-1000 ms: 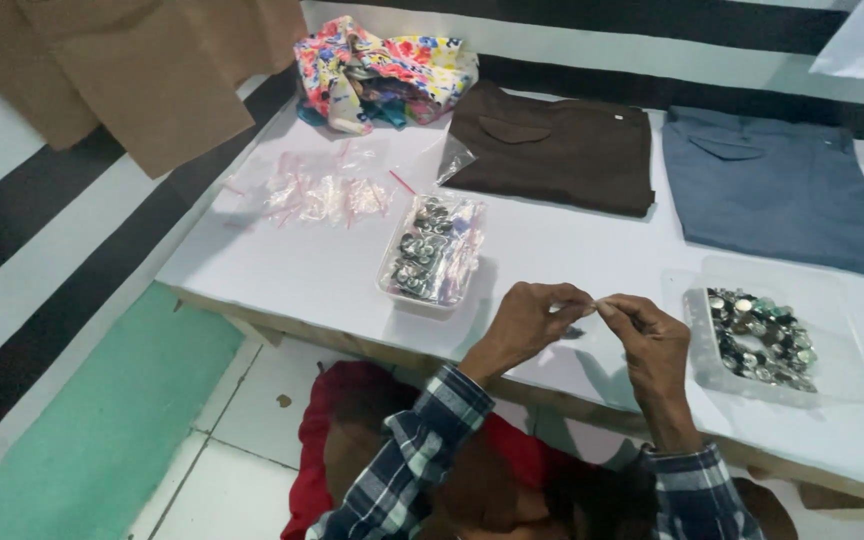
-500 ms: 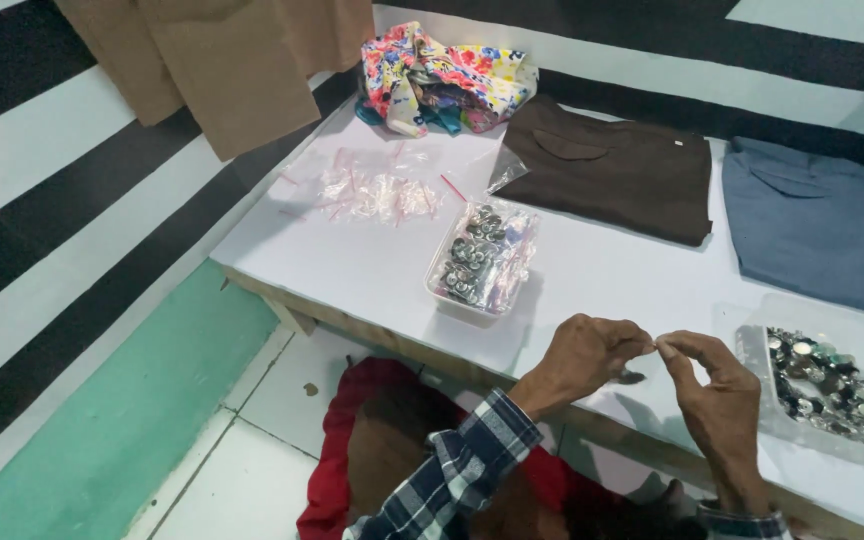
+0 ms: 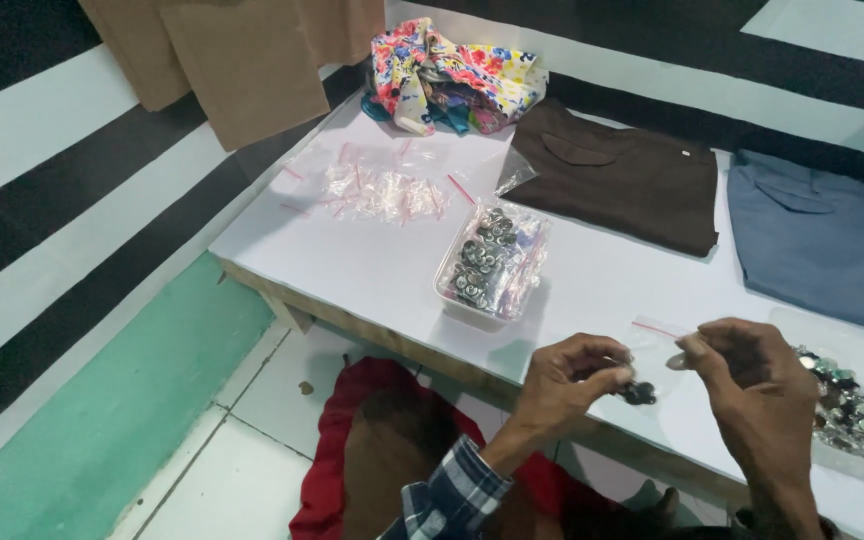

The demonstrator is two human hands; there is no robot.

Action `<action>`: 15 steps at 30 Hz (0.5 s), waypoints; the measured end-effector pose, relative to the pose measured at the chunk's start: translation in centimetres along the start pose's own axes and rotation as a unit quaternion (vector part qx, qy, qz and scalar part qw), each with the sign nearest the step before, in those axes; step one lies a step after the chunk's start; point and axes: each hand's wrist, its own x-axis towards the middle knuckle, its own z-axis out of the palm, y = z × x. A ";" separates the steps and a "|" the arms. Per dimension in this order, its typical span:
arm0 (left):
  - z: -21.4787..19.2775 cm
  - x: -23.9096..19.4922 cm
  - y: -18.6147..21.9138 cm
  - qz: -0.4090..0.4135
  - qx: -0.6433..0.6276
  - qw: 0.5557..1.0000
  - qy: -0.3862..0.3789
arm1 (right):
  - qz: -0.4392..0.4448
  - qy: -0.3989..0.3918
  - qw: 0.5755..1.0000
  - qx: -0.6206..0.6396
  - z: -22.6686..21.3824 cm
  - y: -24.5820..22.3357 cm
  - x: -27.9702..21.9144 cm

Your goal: The person sits at a white table and packs small metal buttons into clear plastic bags. They pick buttons from a container, place them into a bag, and seal it. The person repeats this process with additional buttons and bags.

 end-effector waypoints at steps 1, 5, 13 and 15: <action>-0.7 -0.2 1.0 -0.001 0.000 1.000 -0.001 | 0.001 0.000 1.000 0.000 0.4 -0.3 0.1; -4.5 0.6 4.7 0.074 0.137 0.986 0.058 | 0.004 -0.103 0.991 0.085 3.0 -1.7 1.0; -14.4 9.1 7.7 0.081 0.303 0.948 0.061 | -0.044 -0.139 0.973 0.178 12.5 -3.2 5.8; -16.3 11.3 6.9 0.067 0.340 0.937 0.050 | -0.003 -0.131 0.984 0.119 15.2 -2.5 7.1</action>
